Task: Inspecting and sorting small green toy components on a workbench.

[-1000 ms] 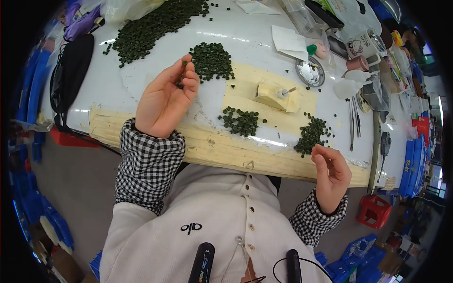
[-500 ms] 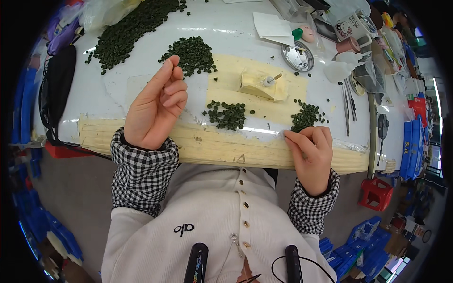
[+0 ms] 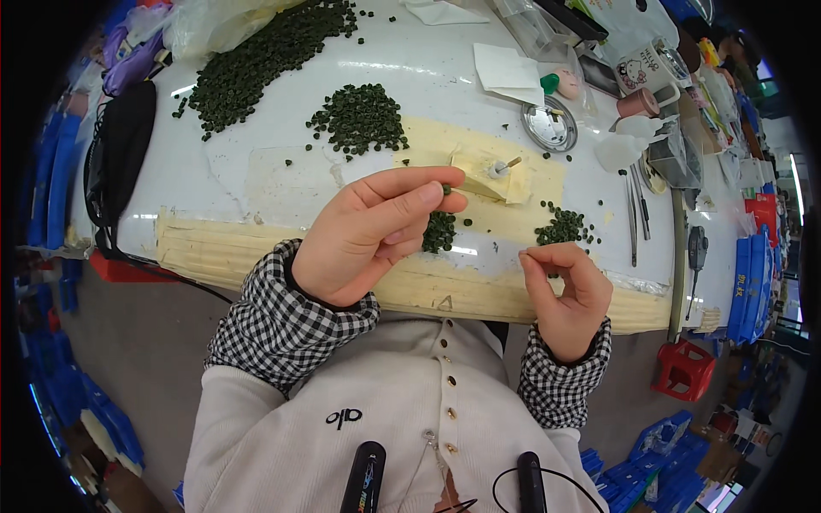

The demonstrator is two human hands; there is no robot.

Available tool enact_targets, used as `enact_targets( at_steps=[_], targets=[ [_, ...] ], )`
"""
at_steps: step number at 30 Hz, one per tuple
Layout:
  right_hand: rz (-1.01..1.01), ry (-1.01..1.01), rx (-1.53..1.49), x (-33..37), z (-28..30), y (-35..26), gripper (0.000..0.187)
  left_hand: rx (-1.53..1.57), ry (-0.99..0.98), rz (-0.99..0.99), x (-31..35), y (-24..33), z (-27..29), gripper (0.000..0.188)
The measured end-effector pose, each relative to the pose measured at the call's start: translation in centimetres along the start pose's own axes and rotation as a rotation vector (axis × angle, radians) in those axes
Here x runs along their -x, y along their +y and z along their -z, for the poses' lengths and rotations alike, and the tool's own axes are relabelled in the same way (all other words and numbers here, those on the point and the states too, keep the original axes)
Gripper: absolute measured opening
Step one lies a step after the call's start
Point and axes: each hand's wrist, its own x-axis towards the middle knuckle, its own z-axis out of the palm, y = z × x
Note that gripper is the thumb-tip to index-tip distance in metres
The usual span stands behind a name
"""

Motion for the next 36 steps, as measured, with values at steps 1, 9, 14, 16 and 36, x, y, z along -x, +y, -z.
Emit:
enact_targets(
  at_steps=[1,9,14,16,36],
  targets=[
    [-0.024,-0.013,-0.089,-0.1,-0.2,-0.3,0.010,-0.008,-0.012,0.011,-0.1,-0.2,0.0,0.029],
    [-0.043,-0.153,-0.474,-2.1,-1.2,-1.9,0.018,-0.048,-0.006,0.012,-0.9,-1.0,-0.6,0.019],
    [-0.150,-0.188,-0.577,-2.6,-1.7,-1.9,0.018,-0.133,-0.026,0.024,-1.1,-1.1,-0.3,0.017],
    [-0.182,-0.209,-0.631,-2.8,-1.8,-1.4,0.020,-0.158,-0.027,0.025,-1.1,-1.2,-0.2,0.017],
    [-0.157,-0.243,-0.748,-2.8,-2.0,-0.5,0.019,-0.215,-0.075,-0.076,-1.2,-1.9,-0.2,0.015]
  ],
)
